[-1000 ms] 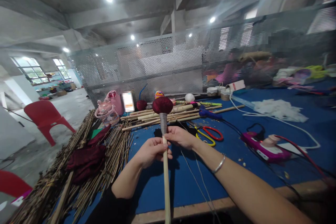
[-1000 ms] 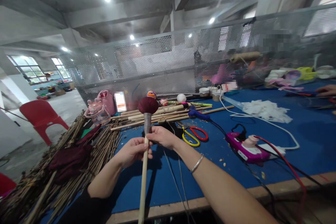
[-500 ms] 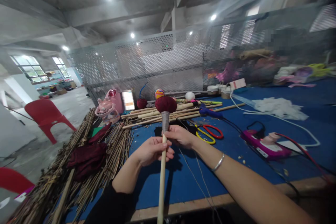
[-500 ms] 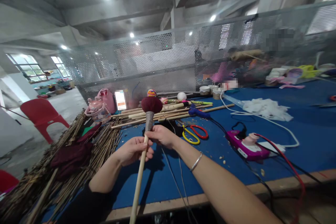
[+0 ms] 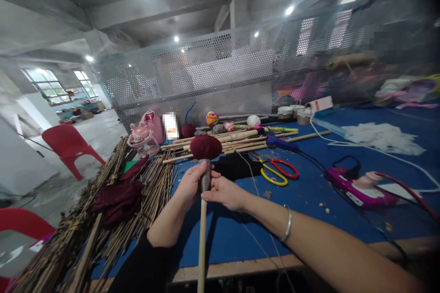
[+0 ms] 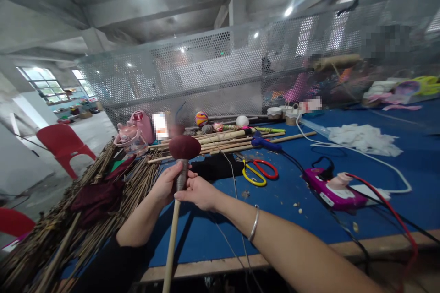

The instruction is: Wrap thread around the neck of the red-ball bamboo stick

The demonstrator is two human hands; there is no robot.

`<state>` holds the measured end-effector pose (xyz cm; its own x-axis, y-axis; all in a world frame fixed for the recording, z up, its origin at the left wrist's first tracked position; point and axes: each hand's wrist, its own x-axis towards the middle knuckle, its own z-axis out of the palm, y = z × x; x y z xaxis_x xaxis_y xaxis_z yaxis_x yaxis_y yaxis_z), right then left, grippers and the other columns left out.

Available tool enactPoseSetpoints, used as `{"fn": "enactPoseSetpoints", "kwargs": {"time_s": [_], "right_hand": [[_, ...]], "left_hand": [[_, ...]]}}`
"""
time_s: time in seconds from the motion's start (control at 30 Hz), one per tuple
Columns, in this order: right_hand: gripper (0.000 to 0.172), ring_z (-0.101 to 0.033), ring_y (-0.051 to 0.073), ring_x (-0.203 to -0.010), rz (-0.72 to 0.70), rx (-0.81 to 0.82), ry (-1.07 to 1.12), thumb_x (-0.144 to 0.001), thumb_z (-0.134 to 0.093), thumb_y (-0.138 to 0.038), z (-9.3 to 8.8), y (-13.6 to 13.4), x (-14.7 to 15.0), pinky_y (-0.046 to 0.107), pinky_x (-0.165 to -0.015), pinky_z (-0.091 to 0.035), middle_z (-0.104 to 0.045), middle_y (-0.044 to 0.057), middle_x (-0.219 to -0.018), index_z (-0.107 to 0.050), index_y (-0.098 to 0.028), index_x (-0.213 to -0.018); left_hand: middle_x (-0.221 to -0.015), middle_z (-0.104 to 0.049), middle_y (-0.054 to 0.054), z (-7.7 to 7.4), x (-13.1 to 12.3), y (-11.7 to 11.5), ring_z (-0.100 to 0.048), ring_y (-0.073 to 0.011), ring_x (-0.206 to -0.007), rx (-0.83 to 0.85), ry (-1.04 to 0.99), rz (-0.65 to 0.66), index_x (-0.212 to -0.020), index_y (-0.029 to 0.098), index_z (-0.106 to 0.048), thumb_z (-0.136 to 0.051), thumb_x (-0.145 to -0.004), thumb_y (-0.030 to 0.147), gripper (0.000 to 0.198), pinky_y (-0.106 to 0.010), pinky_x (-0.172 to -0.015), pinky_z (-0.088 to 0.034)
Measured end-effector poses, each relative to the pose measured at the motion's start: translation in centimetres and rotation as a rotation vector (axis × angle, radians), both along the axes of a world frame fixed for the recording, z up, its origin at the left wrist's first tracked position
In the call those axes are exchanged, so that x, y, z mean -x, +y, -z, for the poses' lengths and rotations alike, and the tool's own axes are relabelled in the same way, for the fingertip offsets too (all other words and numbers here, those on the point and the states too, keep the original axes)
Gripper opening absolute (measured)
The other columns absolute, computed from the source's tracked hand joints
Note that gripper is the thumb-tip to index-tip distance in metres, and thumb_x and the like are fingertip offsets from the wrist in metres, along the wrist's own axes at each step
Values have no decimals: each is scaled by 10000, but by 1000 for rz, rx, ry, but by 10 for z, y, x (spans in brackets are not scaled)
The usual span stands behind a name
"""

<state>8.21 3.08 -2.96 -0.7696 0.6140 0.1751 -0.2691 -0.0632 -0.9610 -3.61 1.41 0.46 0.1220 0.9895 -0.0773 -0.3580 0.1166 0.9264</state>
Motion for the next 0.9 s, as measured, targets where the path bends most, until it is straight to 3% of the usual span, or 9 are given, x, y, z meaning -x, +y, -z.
{"fn": "enactPoseSetpoints", "kwargs": {"time_s": [0.1,0.23,0.33,0.4,0.5,0.8,0.9], "right_hand": [[372,-505,130,-750,-3,-28,-44,-621,-713,-411,-2,1,-2,267,-729,-380,-539,-1,-754,-541,-144,-814],[386,-397,81,-573,-7,-91,-158,-647,-672,-475,-2,3,-6,223,-549,-306,-448,-32,-603,-508,-129,-704],[415,-249,49,-483,-4,-83,-210,-652,-650,-507,-5,2,-9,220,-469,-178,-333,-69,-524,-453,-142,-654],[426,-202,44,-465,5,-53,-228,-636,-658,-512,-7,1,-9,227,-460,-131,-290,-85,-502,-430,-152,-651],[424,-194,43,-455,0,-19,-228,-621,-673,-500,-10,-1,-10,229,-460,-118,-281,-94,-491,-431,-156,-673],[411,-211,41,-448,-16,-7,-200,-629,-676,-490,-10,0,-9,227,-466,-134,-315,-93,-494,-469,-146,-718],[417,-225,42,-455,-14,1,-207,-619,-681,-491,-10,0,-9,224,-467,-150,-330,-90,-498,-469,-144,-709]], "left_hand": [[-703,-659,-76,-1,0,-1,-640,-222,-731,66,-119,62,-877,120,-599,-595,-695,434,363,-322,-663,-486],[-734,-657,-79,1,1,2,-635,-223,-757,107,-200,74,-888,127,-606,-531,-693,373,323,-318,-671,-482],[-656,-625,-74,11,3,8,-612,-189,-641,80,-59,-27,-810,117,-596,-499,-699,407,325,-288,-596,-461],[-597,-583,-39,20,5,14,-562,-145,-544,-20,130,-224,-760,125,-569,-493,-702,408,298,-255,-535,-426],[-559,-529,31,33,10,22,-461,-81,-464,-85,228,-337,-758,148,-542,-600,-625,266,187,-201,-478,-352],[-809,-617,-46,44,13,27,-566,-145,-742,-150,351,-457,-880,160,-542,-681,-589,199,325,-240,-671,-416],[-807,-618,-47,44,14,26,-569,-154,-740,-135,376,-469,-914,168,-540,-669,-628,248,324,-249,-665,-420]]}}
